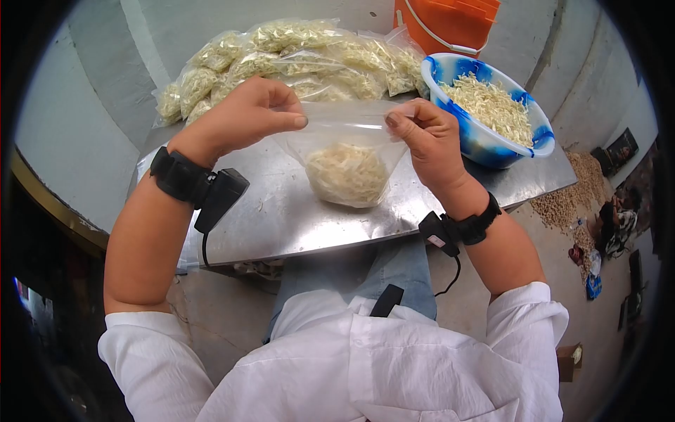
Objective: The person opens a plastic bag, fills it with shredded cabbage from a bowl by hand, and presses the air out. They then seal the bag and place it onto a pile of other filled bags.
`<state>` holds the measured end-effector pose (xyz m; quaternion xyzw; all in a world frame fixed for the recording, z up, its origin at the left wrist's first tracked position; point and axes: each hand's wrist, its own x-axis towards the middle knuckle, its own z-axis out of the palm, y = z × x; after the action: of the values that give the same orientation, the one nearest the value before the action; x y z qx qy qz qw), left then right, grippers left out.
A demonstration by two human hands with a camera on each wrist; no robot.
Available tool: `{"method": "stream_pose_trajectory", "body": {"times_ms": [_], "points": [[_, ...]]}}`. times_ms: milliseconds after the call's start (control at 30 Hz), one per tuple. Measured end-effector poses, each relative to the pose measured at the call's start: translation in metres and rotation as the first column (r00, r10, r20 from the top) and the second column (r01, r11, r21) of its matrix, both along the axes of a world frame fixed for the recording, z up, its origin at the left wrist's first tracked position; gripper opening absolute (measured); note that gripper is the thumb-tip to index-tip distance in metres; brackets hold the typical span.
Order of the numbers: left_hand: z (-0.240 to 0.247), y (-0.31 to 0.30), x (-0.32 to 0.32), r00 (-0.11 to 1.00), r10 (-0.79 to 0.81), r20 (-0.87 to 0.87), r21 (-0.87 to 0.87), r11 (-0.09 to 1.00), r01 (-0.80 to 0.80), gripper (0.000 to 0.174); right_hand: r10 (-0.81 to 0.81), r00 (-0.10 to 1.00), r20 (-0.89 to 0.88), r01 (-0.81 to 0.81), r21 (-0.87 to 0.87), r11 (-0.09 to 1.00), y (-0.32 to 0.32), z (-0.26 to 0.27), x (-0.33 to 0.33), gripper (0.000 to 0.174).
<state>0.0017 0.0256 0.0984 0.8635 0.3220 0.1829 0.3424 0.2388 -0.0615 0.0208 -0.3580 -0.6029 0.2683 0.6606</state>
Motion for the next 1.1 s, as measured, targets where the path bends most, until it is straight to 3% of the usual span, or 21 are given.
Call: {"method": "stream_pose_trajectory", "body": {"times_ms": [433, 967, 1100], "points": [[-0.017, 0.008, -0.019, 0.973, 0.028, 0.231, -0.200, 0.980, 0.019, 0.018, -0.012, 0.999, -0.033, 0.012, -0.008, 1.000, 0.002, -0.004, 0.006, 0.008], [-0.027, 0.010, -0.037, 0.943, 0.036, 0.330, -0.169, 0.985, 0.022, 0.014, 0.046, 0.991, -0.129, -0.046, 0.008, 0.999, 0.007, -0.008, 0.020, 0.010], [-0.026, 0.021, -0.057, 0.850, 0.134, 0.510, -0.218, 0.976, -0.023, 0.013, 0.021, 0.979, -0.203, -0.026, -0.022, 0.999, 0.011, -0.002, 0.036, 0.012]]}}
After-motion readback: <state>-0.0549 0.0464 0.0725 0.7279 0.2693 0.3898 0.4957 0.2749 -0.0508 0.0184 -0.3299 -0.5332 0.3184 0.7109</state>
